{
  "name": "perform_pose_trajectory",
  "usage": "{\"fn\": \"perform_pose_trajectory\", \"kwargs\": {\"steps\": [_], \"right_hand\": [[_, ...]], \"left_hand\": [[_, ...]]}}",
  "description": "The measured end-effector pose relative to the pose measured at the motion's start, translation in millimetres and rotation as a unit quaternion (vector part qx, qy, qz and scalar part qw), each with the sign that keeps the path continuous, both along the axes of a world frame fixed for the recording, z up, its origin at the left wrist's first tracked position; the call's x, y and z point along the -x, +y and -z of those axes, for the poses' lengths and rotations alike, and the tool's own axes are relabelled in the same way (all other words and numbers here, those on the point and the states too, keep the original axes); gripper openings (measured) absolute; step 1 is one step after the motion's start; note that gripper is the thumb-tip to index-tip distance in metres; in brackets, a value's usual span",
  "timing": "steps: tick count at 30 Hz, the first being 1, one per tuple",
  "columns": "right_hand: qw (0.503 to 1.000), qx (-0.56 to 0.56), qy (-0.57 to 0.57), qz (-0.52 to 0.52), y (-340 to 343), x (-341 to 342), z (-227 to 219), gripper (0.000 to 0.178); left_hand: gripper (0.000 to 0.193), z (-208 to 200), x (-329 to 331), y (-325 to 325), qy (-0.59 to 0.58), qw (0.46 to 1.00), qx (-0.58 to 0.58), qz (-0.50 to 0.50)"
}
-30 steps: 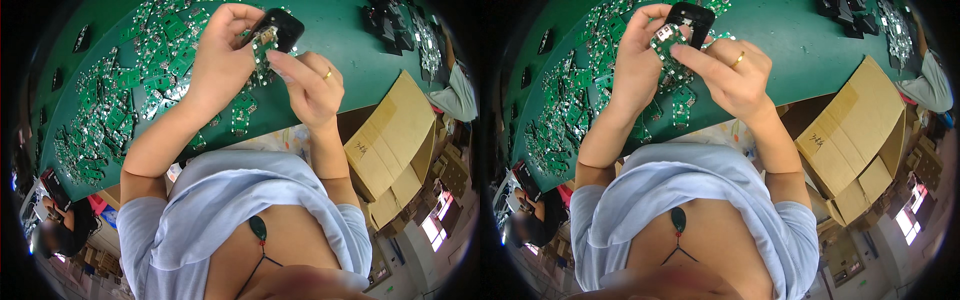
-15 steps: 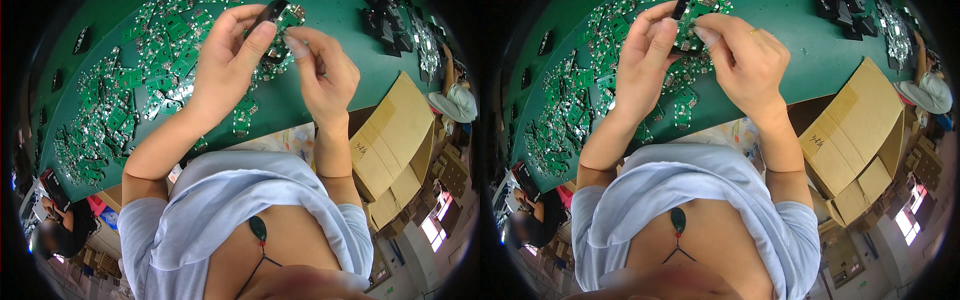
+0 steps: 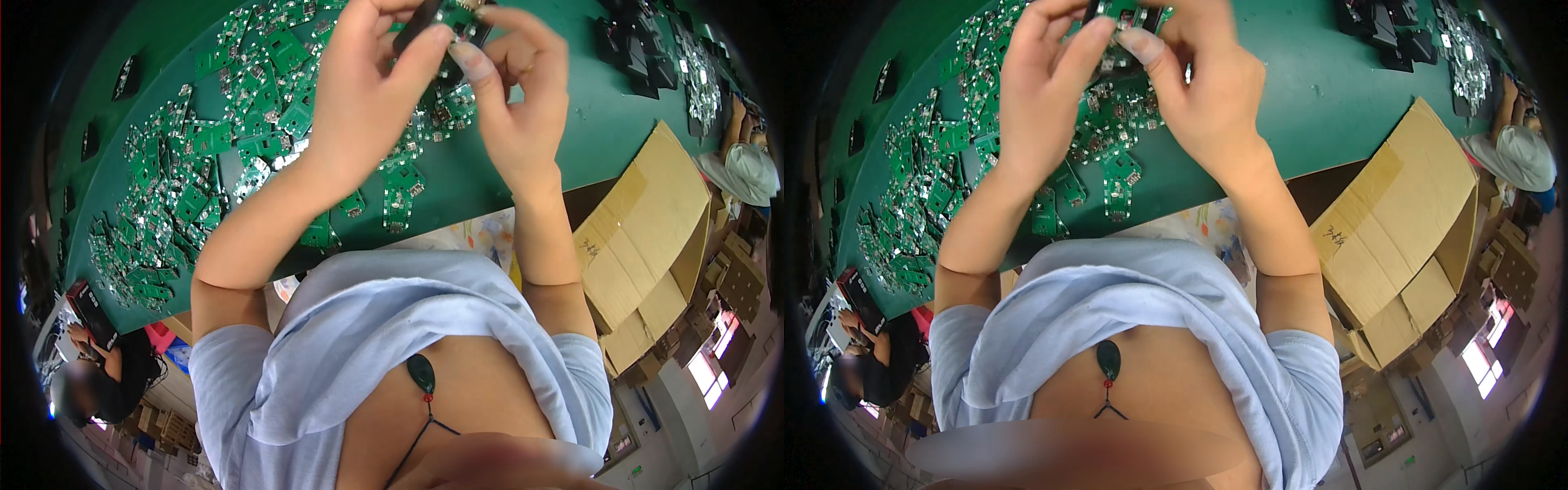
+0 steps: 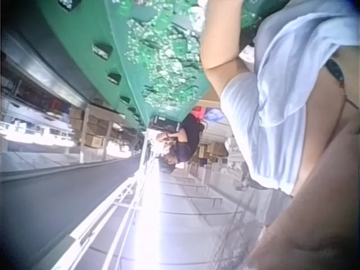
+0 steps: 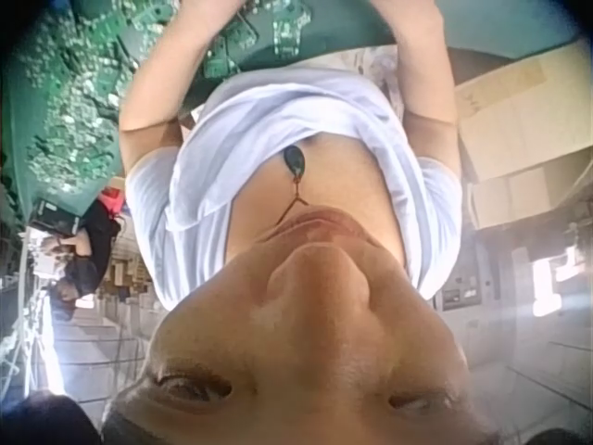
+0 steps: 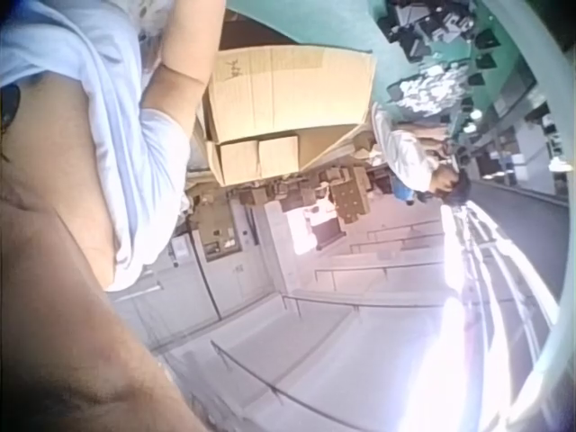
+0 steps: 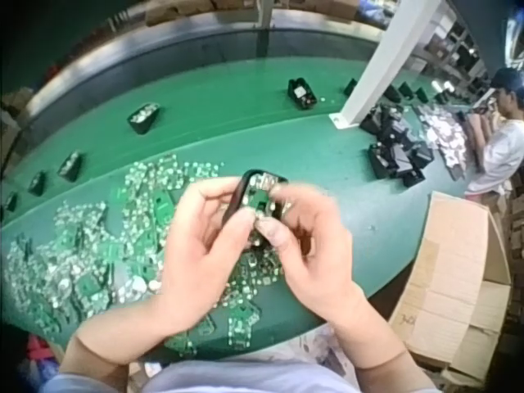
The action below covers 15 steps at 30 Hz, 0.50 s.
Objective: The person picks up a black plastic housing and a green circuit board, fits the board into the housing while tucking in the wires, and plugs a small white connector into the board. They then set the assembled unit aside and repeat the process with another set of components.
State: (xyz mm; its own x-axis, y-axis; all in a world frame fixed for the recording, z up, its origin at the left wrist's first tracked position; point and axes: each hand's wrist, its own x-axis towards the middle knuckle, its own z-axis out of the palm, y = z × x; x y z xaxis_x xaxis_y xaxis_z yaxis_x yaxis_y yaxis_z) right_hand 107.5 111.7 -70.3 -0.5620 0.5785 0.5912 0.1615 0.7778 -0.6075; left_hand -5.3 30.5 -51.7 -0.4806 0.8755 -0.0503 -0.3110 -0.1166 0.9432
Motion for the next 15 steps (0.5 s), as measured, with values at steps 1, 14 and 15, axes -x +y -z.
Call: {"fn": "perform_pose_trajectory", "kwargs": {"steps": [1,14,15], "right_hand": [[0.984,0.175,0.030,-0.015,1.6,0.9,-0.5,0.020],[0.948,-0.162,-0.111,0.249,160.9,67.0,17.4,0.060],[0.932,-0.170,-0.134,0.290,185.0,66.4,28.4,0.068]], "left_hand": [[0.025,-1.1,6.4,8.1,-0.001,1.000,0.000,0.000],[0.016,46.6,122.0,159.8,0.167,0.980,0.096,-0.041],[0.017,56.5,134.4,175.4,0.200,0.969,0.131,-0.063]]}}
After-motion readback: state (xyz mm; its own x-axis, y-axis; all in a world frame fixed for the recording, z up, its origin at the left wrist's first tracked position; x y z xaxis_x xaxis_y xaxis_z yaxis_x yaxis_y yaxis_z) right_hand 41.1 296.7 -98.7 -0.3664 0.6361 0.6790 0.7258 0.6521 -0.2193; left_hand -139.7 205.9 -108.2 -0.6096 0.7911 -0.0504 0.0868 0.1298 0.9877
